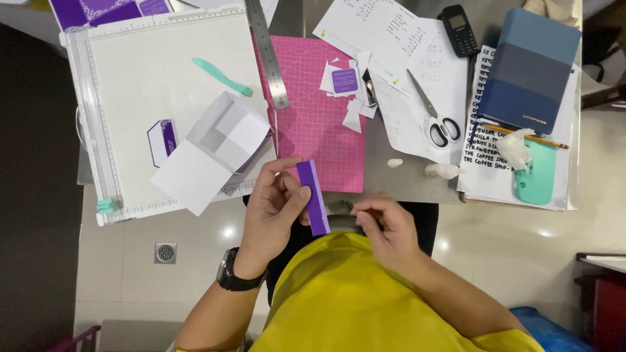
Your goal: Assembling a small purple and white paper box by gluing paper strips to the frame.
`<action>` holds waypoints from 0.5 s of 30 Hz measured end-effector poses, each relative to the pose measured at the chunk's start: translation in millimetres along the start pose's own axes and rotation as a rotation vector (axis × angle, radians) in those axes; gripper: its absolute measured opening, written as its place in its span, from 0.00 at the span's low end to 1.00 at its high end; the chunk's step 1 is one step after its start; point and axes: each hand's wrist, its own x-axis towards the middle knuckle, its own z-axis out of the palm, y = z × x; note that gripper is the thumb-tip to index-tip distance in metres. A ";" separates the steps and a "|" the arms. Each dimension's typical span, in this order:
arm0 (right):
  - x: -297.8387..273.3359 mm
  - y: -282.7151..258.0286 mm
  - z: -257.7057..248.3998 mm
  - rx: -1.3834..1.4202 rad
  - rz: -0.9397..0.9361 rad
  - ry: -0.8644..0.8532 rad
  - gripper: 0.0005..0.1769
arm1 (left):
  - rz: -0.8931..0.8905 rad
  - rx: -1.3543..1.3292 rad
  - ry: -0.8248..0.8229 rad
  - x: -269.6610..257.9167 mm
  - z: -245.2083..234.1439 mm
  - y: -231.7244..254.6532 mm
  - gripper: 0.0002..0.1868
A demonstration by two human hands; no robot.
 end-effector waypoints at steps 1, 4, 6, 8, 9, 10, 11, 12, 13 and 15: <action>1.8 7.0 2.2 -0.002 -0.002 0.003 0.07 | 0.001 -0.001 -0.004 1.7 -1.5 -3.3 0.24; 6.5 23.3 10.6 0.313 0.198 0.005 0.12 | -0.047 -0.008 -0.048 -2.3 -2.2 -15.4 0.25; 19.2 30.4 19.3 0.551 0.210 -0.039 0.19 | -0.135 -0.210 -0.094 -6.6 1.1 -24.7 0.30; 34.2 3.9 27.6 0.697 0.302 -0.119 0.23 | -0.161 -0.254 -0.103 -11.2 2.8 -36.5 0.28; 41.7 -9.4 32.0 0.838 0.398 -0.199 0.28 | -0.190 -0.301 -0.113 -13.3 3.0 -42.3 0.27; 45.2 -17.0 32.2 0.840 0.393 -0.202 0.28 | -0.186 -0.298 -0.112 -14.7 0.6 -41.4 0.27; 48.8 -24.5 32.7 0.914 0.404 -0.230 0.29 | -0.190 -0.280 -0.116 -15.8 -2.3 -40.5 0.27; 51.2 -32.1 32.9 0.986 0.419 -0.259 0.30 | -0.196 -0.264 -0.118 -18.4 -4.8 -40.2 0.27; 45.4 -2.1 35.1 0.987 0.420 -0.262 0.30 | -0.195 -0.264 -0.114 -17.9 -8.8 -39.3 0.27; 33.3 58.0 39.3 1.075 0.579 -0.346 0.29 | -0.251 -0.190 -0.192 -18.9 -16.4 -38.5 0.29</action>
